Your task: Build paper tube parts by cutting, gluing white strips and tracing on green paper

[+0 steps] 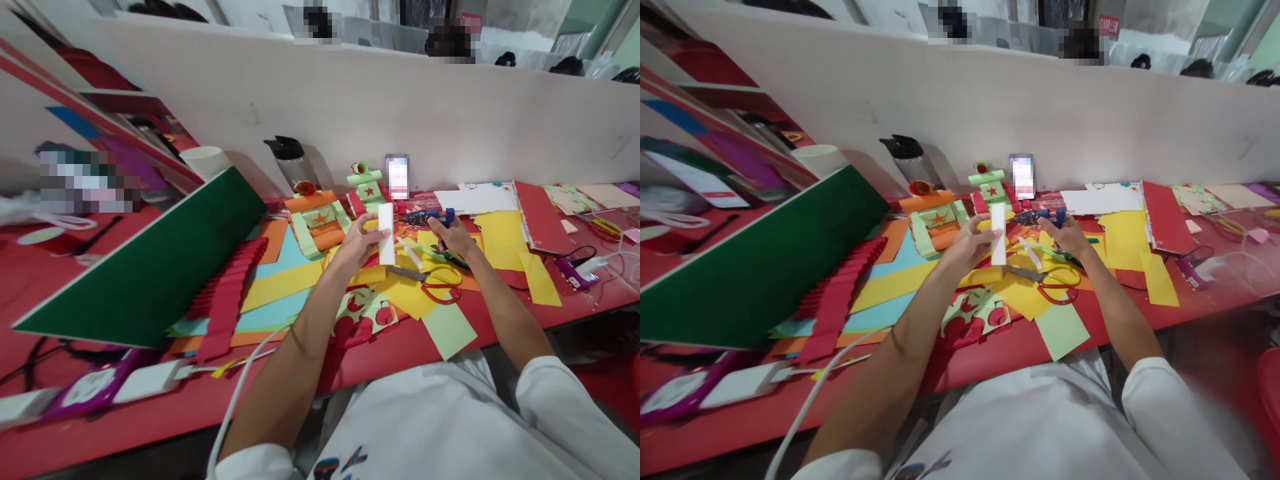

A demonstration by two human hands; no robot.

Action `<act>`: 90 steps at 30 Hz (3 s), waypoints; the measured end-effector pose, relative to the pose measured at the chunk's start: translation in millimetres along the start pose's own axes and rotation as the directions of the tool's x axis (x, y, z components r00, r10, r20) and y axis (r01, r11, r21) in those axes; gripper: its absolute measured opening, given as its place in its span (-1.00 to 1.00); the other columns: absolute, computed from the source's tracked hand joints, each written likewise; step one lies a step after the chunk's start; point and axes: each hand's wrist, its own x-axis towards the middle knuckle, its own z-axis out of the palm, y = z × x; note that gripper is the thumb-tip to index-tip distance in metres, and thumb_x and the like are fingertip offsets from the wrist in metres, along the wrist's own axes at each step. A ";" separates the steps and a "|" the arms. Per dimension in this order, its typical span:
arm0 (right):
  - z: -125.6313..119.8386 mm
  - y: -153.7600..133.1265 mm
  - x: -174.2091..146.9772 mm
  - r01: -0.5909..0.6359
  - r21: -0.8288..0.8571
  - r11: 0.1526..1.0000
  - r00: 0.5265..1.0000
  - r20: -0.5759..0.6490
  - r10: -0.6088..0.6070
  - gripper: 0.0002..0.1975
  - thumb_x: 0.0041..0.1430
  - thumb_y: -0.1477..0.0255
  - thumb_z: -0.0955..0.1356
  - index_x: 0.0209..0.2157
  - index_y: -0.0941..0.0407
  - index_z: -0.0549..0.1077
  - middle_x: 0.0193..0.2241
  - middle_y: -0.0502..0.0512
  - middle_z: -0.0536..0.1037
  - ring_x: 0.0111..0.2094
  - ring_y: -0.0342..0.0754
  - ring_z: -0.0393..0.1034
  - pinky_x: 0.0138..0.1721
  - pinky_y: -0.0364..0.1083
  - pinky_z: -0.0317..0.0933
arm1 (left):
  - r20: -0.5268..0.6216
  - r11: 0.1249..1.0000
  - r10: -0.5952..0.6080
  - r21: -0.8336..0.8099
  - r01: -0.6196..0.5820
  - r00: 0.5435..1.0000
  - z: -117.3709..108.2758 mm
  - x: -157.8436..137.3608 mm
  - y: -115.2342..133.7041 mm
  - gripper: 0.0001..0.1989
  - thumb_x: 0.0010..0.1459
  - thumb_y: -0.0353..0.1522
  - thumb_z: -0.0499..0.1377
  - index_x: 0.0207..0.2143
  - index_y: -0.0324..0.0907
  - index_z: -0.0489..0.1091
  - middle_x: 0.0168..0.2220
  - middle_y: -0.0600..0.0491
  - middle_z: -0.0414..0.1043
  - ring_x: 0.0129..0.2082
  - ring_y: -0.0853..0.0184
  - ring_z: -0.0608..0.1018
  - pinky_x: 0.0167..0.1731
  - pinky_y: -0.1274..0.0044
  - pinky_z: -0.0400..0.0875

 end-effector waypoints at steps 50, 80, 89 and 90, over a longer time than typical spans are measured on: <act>-4.9 -11.4 -8.5 0.048 -0.151 0.987 0.990 0.141 -0.027 -0.41 0.16 -0.15 0.42 -0.58 0.04 0.26 -0.69 -0.05 0.30 -0.64 -0.12 0.23 -0.55 -0.08 0.22 | -0.069 0.998 0.054 -0.035 -0.056 0.996 -3.6 4.6 -2.1 -0.34 -0.38 -0.49 0.54 -0.18 -0.11 0.36 -0.49 0.24 0.48 -0.56 0.48 0.48 -0.53 0.65 0.33; -11.5 -8.8 -8.8 0.023 -0.182 0.983 0.975 0.222 0.019 -0.46 0.19 -0.15 0.40 -0.46 0.07 0.48 -0.63 -0.04 0.37 -0.60 -0.14 0.24 -0.55 -0.11 0.19 | -0.137 0.995 0.049 -0.083 -0.061 0.989 -6.4 6.9 -2.3 -0.40 -0.25 -0.44 0.52 -0.15 -0.12 0.33 -0.47 0.19 0.52 -0.55 0.48 0.52 -0.51 0.65 0.37; -3.6 -4.7 -4.9 0.032 -0.089 0.996 0.991 0.130 -0.020 -0.46 0.14 -0.11 0.44 -0.50 0.05 0.33 -0.64 -0.08 0.33 -0.66 -0.18 0.19 -0.62 -0.13 0.12 | -0.092 0.997 0.039 -0.061 -0.044 0.995 -3.1 6.1 -3.2 -0.40 -0.27 -0.44 0.52 -0.15 -0.12 0.35 -0.47 0.19 0.53 -0.56 0.46 0.52 -0.53 0.64 0.38; -3.4 -4.5 -4.7 0.031 -0.083 0.996 0.992 0.125 -0.021 -0.46 0.14 -0.11 0.44 -0.51 0.05 0.32 -0.64 -0.09 0.32 -0.66 -0.18 0.19 -0.62 -0.13 0.12 | -0.090 0.997 0.038 -0.061 -0.044 0.995 -2.5 5.7 -2.9 -0.39 -0.27 -0.44 0.52 -0.16 -0.12 0.35 -0.48 0.19 0.52 -0.57 0.46 0.51 -0.54 0.64 0.38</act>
